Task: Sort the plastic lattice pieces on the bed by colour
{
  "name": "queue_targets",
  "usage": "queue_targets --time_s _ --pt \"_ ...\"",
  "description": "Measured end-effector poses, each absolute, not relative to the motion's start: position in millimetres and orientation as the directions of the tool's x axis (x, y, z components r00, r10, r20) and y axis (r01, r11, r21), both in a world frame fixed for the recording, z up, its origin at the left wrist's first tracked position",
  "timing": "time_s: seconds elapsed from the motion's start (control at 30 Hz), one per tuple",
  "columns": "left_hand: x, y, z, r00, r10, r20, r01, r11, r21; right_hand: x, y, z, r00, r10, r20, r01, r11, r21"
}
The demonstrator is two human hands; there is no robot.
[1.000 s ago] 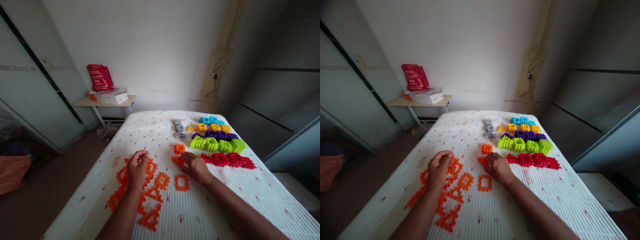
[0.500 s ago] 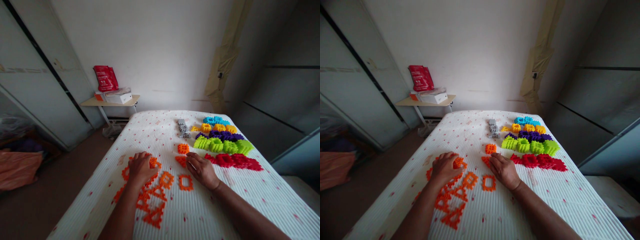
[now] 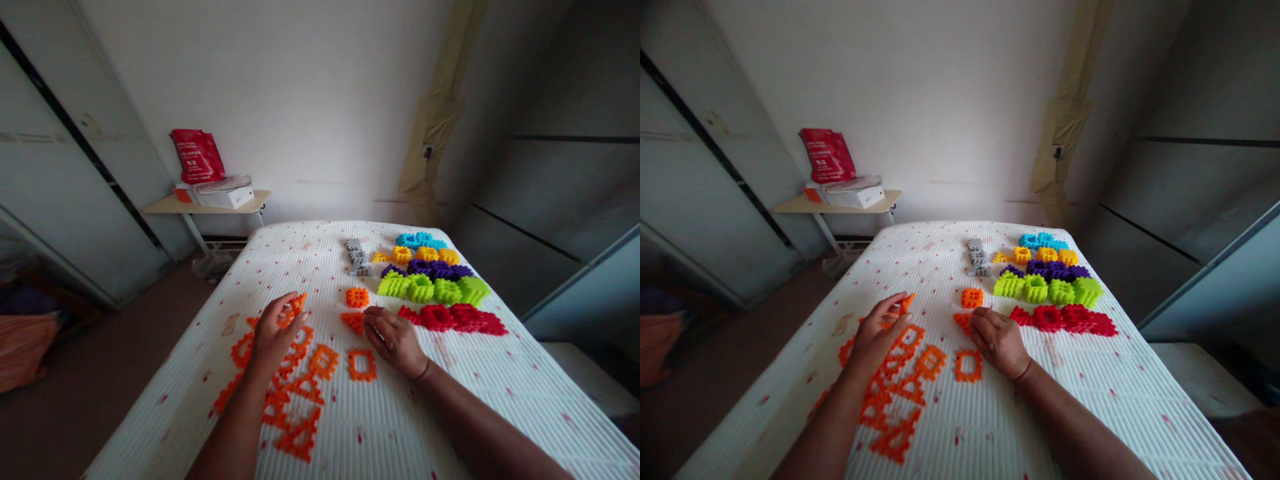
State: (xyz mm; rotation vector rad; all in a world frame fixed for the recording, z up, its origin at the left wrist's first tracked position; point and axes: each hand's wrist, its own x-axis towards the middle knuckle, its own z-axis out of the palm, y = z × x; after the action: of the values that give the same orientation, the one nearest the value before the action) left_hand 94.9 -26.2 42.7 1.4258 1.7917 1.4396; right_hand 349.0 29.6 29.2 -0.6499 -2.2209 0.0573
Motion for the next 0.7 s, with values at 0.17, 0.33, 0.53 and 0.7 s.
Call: queue_targets --time_s 0.17,0.33,0.53,0.7 --pt "112.6 -26.4 46.3 -0.31 0.95 -0.027 -0.44 -0.119 0.89 347.6 29.4 32.7 -0.462 0.51 0.725 0.405 0.849 -0.339" --pt "131.0 -26.5 43.3 -0.123 0.972 -0.198 -0.556 0.097 0.825 344.9 27.2 33.1 -0.444 0.521 0.729 0.375 0.847 -0.378" --pt "138.0 -30.5 33.6 -0.162 0.975 -0.151 -0.299 0.097 0.949 343.4 24.7 31.0 -0.467 0.523 0.714 0.343 0.851 -0.399" --pt "139.1 -32.3 34.6 -0.16 0.979 -0.124 -0.011 0.124 0.992 338.9 19.9 36.7 -0.477 0.552 0.684 0.301 0.834 -0.463"
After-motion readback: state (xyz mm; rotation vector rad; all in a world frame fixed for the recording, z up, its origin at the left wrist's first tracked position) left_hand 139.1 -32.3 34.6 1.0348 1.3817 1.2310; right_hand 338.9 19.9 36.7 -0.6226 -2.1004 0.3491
